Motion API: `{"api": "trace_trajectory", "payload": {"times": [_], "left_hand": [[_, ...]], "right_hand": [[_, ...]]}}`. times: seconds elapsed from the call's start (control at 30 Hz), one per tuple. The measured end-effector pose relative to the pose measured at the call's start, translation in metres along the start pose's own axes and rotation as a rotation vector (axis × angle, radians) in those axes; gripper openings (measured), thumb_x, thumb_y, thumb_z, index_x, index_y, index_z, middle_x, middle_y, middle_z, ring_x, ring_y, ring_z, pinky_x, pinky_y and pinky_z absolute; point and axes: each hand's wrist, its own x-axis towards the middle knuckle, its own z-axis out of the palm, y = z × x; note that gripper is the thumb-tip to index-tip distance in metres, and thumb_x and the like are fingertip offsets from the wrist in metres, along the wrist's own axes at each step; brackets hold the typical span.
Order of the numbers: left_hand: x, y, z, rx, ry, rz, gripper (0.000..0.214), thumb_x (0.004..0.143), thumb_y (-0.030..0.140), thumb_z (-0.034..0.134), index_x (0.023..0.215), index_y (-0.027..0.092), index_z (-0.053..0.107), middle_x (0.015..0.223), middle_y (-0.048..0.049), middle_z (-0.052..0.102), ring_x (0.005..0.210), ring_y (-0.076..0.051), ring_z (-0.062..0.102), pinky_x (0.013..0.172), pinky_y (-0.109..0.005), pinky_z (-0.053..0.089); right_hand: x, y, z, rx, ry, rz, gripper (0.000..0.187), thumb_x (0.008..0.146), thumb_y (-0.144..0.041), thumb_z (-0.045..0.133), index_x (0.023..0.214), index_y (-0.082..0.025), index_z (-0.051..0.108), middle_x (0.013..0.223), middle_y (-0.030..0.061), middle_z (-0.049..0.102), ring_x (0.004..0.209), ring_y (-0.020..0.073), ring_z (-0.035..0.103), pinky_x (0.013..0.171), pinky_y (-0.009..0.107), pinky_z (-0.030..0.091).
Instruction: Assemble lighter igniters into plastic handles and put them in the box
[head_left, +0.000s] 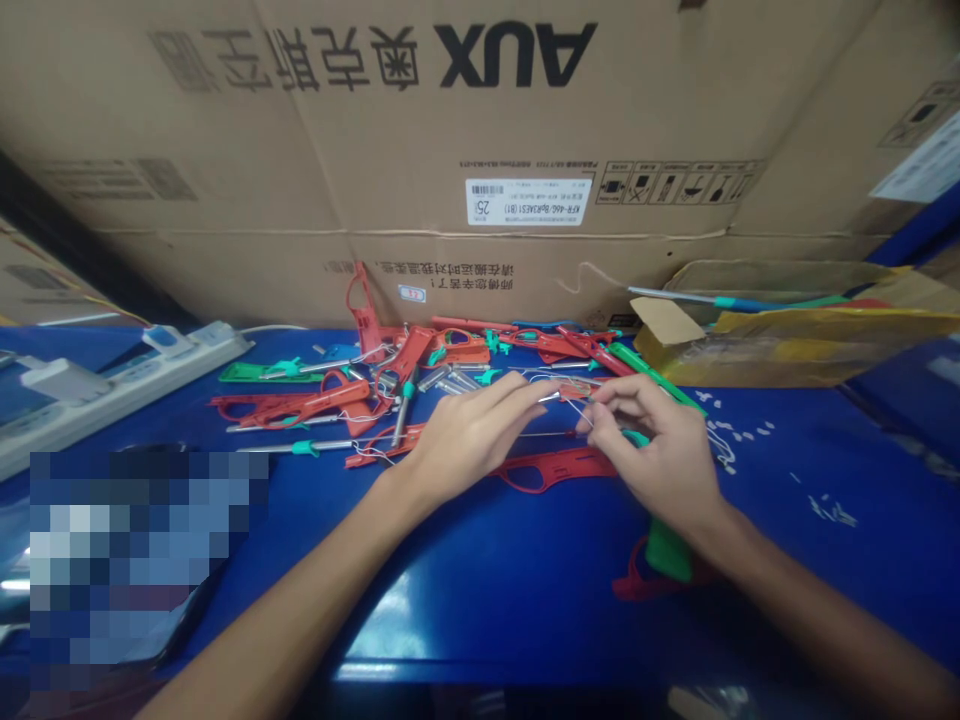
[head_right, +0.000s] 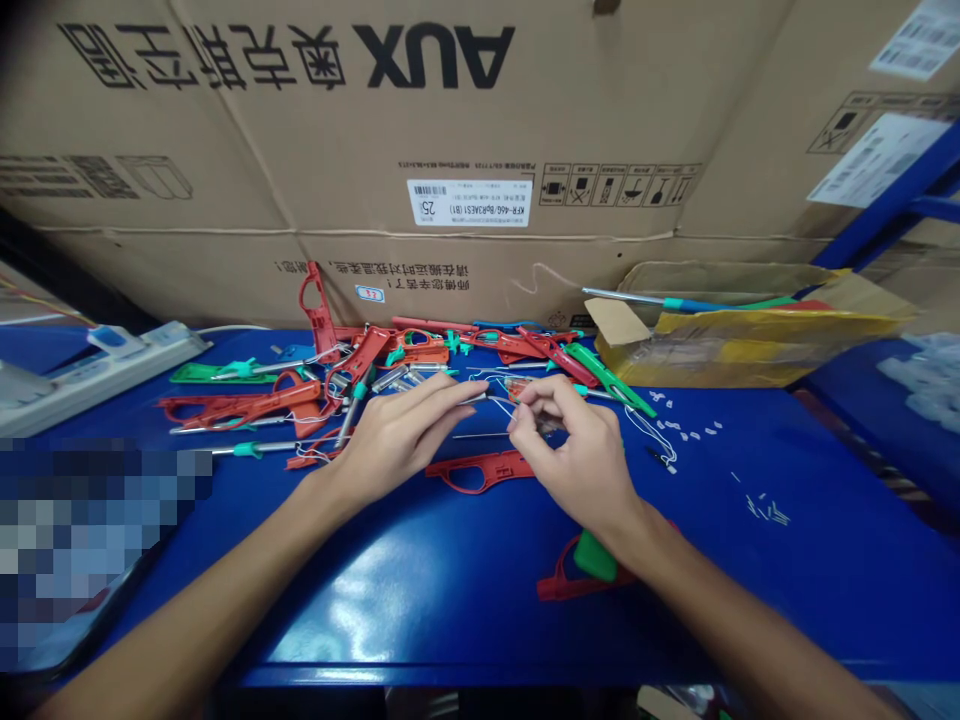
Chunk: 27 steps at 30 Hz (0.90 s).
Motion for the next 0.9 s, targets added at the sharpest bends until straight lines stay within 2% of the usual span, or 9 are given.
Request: {"api": "trace_trajectory", "payload": {"times": [0.2, 0.47, 0.67, 0.9], "left_hand": [[-0.0013, -0.0013, 0.0015, -0.01, 0.007, -0.013, 0.024, 0.106, 0.025, 0.05, 0.128, 0.018, 0.058, 0.108, -0.0049, 0.071, 0.09, -0.014, 0.071, 0.072, -0.024, 0.058], [-0.0007, -0.0015, 0.0017, -0.038, -0.016, -0.033, 0.019, 0.106, 0.027, 0.051, 0.122, 0.019, 0.058, 0.106, -0.0024, 0.07, 0.089, -0.014, 0.07, 0.073, -0.024, 0.056], [-0.0001, -0.0018, 0.0024, -0.035, -0.013, -0.037, 0.017, 0.105, 0.026, 0.053, 0.119, 0.018, 0.059, 0.105, -0.0018, 0.07, 0.089, -0.013, 0.07, 0.072, -0.024, 0.056], [-0.0001, -0.0042, 0.0014, -0.043, 0.006, -0.035, 0.018, 0.105, 0.025, 0.053, 0.121, 0.019, 0.058, 0.107, -0.0024, 0.071, 0.093, -0.014, 0.07, 0.076, -0.025, 0.057]], "right_hand": [[0.0035, -0.0009, -0.0014, -0.082, -0.064, -0.093, 0.007, 0.089, -0.016, 0.057, 0.089, -0.022, 0.055, 0.074, -0.0006, 0.071, 0.065, 0.0161, 0.072, 0.063, 0.028, 0.056], [0.0037, -0.0011, -0.0017, -0.104, -0.13, -0.139, 0.011, 0.086, -0.01, 0.055, 0.088, -0.021, 0.056, 0.073, -0.002, 0.069, 0.061, 0.0123, 0.067, 0.06, 0.023, 0.053], [0.0058, -0.0006, -0.0023, -0.131, -0.122, -0.154, 0.009, 0.088, -0.012, 0.055, 0.089, -0.02, 0.057, 0.072, -0.0021, 0.066, 0.061, 0.0118, 0.064, 0.061, 0.023, 0.051], [0.007, -0.0017, -0.0049, -0.177, -0.111, -0.231, 0.006, 0.094, -0.016, 0.056, 0.094, -0.021, 0.059, 0.081, -0.0006, 0.068, 0.069, 0.013, 0.065, 0.063, 0.024, 0.05]]}}
